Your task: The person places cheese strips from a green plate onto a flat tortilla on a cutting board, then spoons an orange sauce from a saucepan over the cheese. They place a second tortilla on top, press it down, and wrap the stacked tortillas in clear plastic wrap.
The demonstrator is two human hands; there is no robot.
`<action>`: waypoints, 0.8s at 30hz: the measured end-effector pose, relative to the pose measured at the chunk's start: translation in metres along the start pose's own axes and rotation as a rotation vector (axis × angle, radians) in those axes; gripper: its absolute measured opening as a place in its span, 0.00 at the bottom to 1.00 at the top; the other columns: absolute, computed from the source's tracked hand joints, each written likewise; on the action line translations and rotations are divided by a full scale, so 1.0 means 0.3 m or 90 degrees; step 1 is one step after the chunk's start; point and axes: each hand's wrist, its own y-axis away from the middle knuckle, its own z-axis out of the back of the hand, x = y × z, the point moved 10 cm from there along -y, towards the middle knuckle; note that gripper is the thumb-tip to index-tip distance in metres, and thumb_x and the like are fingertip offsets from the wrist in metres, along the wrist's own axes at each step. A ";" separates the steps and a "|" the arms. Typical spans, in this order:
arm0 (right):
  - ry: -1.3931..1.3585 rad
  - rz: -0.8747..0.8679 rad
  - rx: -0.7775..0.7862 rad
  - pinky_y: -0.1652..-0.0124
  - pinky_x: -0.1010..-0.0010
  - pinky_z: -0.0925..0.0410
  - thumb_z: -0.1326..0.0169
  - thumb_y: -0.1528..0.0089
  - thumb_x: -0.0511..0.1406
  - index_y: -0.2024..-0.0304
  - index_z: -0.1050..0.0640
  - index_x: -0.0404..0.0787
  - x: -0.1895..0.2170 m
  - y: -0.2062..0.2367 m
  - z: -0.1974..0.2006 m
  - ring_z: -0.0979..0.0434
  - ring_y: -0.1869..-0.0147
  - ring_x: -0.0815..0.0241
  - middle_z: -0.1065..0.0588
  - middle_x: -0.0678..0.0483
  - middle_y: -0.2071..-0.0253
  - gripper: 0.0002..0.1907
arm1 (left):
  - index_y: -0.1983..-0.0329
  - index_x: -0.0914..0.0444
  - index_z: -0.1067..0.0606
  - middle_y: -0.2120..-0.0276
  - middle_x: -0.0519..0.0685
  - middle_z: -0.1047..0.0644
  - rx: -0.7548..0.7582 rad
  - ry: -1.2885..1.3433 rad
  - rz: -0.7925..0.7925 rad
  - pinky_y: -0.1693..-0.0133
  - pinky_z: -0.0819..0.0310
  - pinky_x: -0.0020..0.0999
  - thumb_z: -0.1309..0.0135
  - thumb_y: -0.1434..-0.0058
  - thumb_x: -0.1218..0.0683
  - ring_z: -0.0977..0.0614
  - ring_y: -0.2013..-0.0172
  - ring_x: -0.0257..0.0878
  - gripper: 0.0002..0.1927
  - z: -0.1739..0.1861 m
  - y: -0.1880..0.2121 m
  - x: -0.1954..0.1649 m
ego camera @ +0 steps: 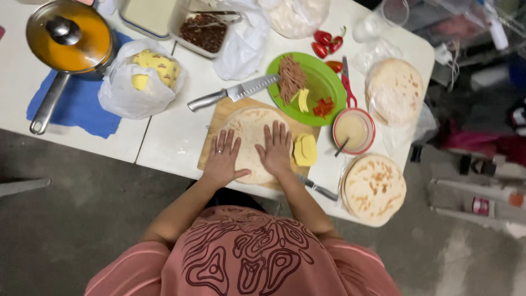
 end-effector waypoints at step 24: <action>-0.177 0.044 -0.071 0.31 0.47 0.45 0.46 0.34 0.36 0.30 0.36 0.32 -0.030 -0.124 0.026 0.40 0.27 0.34 0.39 0.33 0.29 0.31 | 0.25 0.76 0.49 0.27 0.74 0.49 -0.318 0.350 0.243 0.30 0.57 0.54 0.48 0.32 0.51 0.49 0.28 0.67 0.40 0.079 0.138 0.148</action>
